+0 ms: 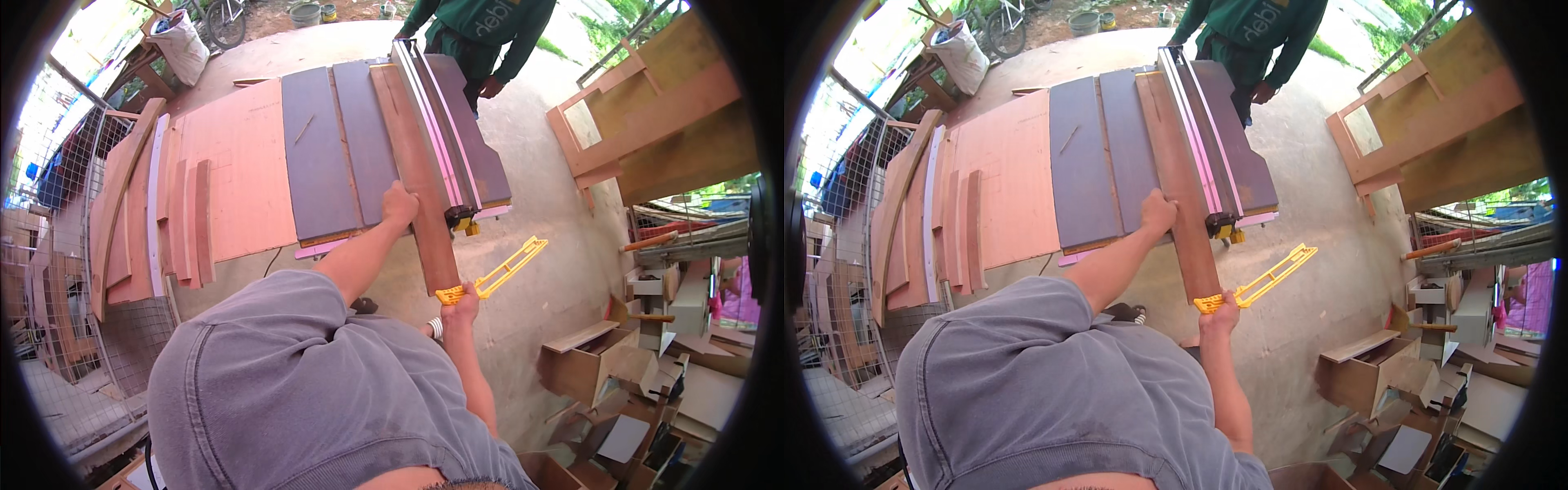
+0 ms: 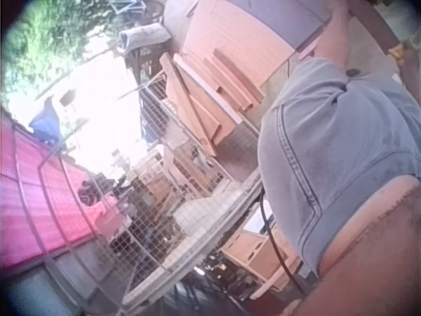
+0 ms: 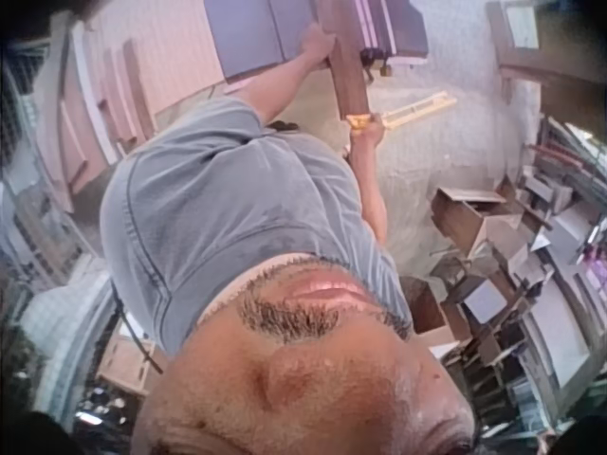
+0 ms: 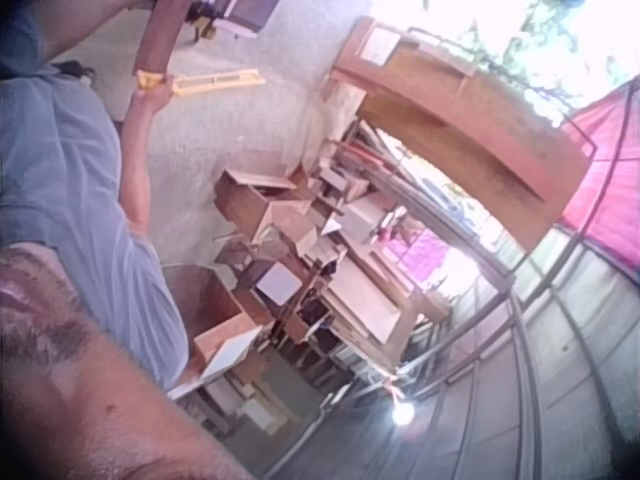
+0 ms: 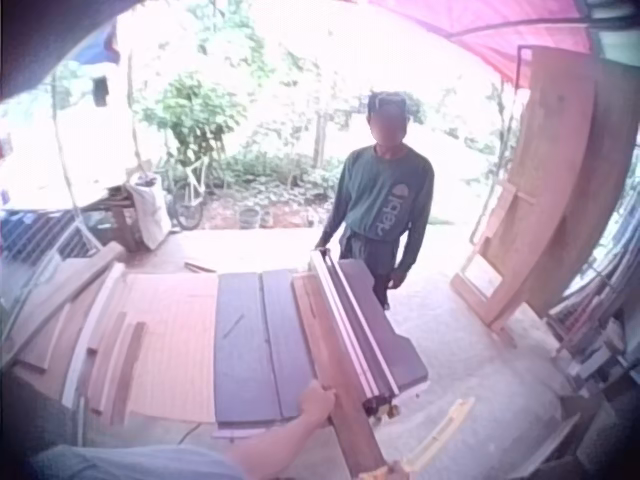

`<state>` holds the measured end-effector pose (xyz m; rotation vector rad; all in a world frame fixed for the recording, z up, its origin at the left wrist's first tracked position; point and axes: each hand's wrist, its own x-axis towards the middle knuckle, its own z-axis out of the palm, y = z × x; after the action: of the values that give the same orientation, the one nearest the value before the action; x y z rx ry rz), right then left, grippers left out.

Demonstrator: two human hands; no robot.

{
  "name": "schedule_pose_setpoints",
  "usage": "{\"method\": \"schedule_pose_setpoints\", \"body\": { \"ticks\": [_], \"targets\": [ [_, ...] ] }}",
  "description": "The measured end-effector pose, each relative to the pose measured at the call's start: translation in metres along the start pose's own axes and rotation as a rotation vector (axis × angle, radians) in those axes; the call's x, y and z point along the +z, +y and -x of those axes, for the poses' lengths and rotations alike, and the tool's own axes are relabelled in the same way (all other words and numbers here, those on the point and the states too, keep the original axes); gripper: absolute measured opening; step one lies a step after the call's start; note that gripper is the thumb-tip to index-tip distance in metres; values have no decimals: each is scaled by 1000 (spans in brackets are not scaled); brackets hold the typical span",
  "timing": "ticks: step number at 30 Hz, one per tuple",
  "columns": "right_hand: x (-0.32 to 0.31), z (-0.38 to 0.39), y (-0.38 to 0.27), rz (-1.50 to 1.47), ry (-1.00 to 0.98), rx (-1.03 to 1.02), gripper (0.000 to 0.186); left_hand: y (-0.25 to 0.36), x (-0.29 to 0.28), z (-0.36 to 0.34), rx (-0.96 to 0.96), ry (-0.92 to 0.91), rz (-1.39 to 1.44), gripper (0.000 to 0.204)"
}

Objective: The person uses a table saw to cut several wooden planks. They guide each plank through the saw blade using a yellow push stick, then set the cut pieces aside. The process is repeated for multiple planks in a workshop setting.

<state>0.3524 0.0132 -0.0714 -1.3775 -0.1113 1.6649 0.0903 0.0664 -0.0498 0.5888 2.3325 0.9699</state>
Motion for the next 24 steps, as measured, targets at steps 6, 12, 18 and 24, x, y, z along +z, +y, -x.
{"method": "schedule_pose_setpoints", "body": {
  "ticks": [6,12,18,24],
  "targets": [
    [18,-4,-1,1,-24,4,29,8,-5,-18,-10,12,-8,39],
    [24,-5,0,20,-25,-11,28,11,-7,-22,-14,18,-25,39],
    [28,-11,1,-6,-31,1,30,13,-7,-27,-27,24,-21,39],
    [32,-18,4,-14,-52,11,33,15,-8,-33,-36,29,-25,39]
  ]
}}
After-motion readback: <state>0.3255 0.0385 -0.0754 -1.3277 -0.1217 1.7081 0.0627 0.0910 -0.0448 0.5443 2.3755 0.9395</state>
